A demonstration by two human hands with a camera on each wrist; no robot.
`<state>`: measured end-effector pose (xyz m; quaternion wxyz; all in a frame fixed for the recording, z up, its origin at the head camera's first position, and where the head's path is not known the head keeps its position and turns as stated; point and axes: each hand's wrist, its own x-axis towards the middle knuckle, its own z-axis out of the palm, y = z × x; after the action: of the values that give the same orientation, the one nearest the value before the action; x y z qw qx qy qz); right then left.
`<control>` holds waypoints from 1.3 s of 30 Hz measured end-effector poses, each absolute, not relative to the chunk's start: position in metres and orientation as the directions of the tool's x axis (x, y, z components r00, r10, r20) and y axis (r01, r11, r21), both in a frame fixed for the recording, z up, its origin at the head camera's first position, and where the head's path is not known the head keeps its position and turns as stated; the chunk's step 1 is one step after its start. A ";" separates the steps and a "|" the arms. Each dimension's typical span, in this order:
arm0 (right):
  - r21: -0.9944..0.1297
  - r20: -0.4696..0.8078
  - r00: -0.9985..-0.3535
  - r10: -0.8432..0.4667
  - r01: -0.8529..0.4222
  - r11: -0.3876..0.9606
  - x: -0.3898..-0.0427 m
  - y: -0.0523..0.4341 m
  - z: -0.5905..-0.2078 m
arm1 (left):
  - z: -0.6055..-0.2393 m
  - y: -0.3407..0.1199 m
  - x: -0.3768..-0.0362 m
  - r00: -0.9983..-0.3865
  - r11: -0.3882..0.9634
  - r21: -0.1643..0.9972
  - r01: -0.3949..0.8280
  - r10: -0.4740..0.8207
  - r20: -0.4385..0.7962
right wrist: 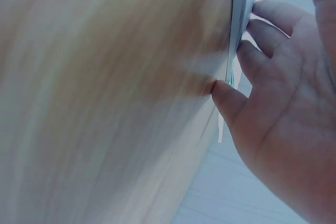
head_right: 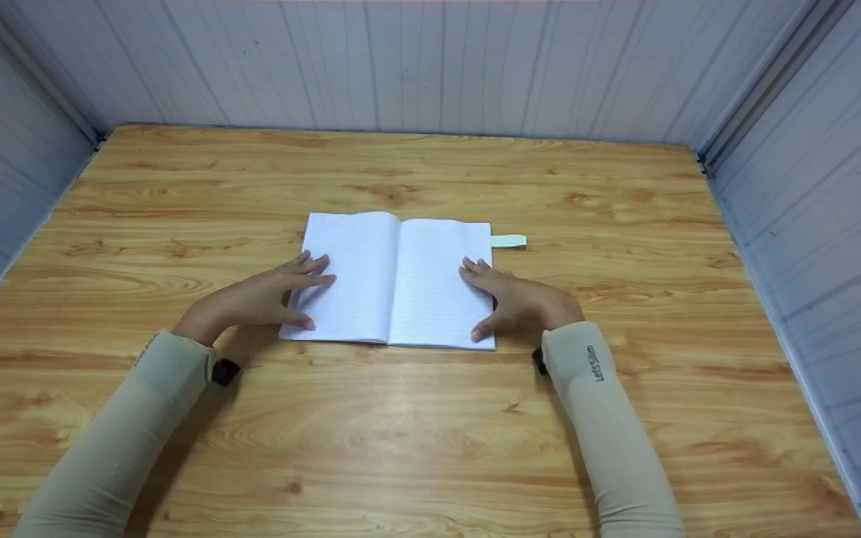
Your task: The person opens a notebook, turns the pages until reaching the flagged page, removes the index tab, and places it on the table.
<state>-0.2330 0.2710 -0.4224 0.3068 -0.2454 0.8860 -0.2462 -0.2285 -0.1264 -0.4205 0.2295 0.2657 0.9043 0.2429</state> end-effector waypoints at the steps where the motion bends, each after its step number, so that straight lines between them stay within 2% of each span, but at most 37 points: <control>1: -0.585 -0.425 -0.688 -0.588 -0.287 0.758 -0.233 0.271 -0.422 | -0.421 -0.128 -0.229 -0.745 0.743 0.564 0.360 0.593 -0.306; 7: -0.589 -0.432 -0.669 -0.605 -0.299 0.751 -0.235 0.276 -0.423 | -0.422 -0.136 -0.230 -0.716 0.766 0.567 0.304 0.576 -0.394; 17: -0.597 -0.424 -0.642 -0.639 -0.332 0.730 -0.235 0.277 -0.425 | -0.420 -0.139 -0.230 -0.693 0.747 0.585 0.316 0.602 -0.395; 25: -0.596 -0.432 -0.640 -0.635 -0.326 0.734 -0.234 0.275 -0.421 | -0.417 -0.138 -0.229 -0.699 0.753 0.588 0.295 0.590 -0.405; 32: -0.605 -0.432 -0.606 -0.668 -0.355 0.713 -0.237 0.276 -0.420 | -0.417 -0.137 -0.229 -0.701 0.755 0.586 0.296 0.588 -0.404; 39: -0.598 -0.431 -0.598 -0.676 -0.371 0.710 -0.239 0.277 -0.420 | -0.418 -0.137 -0.229 -0.704 0.755 0.587 0.294 0.586 -0.401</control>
<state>-0.2385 0.2773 -0.4199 0.3306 -0.3029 0.8636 -0.2305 -0.2293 -0.1371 -0.4176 0.2945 0.2472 0.8892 0.2480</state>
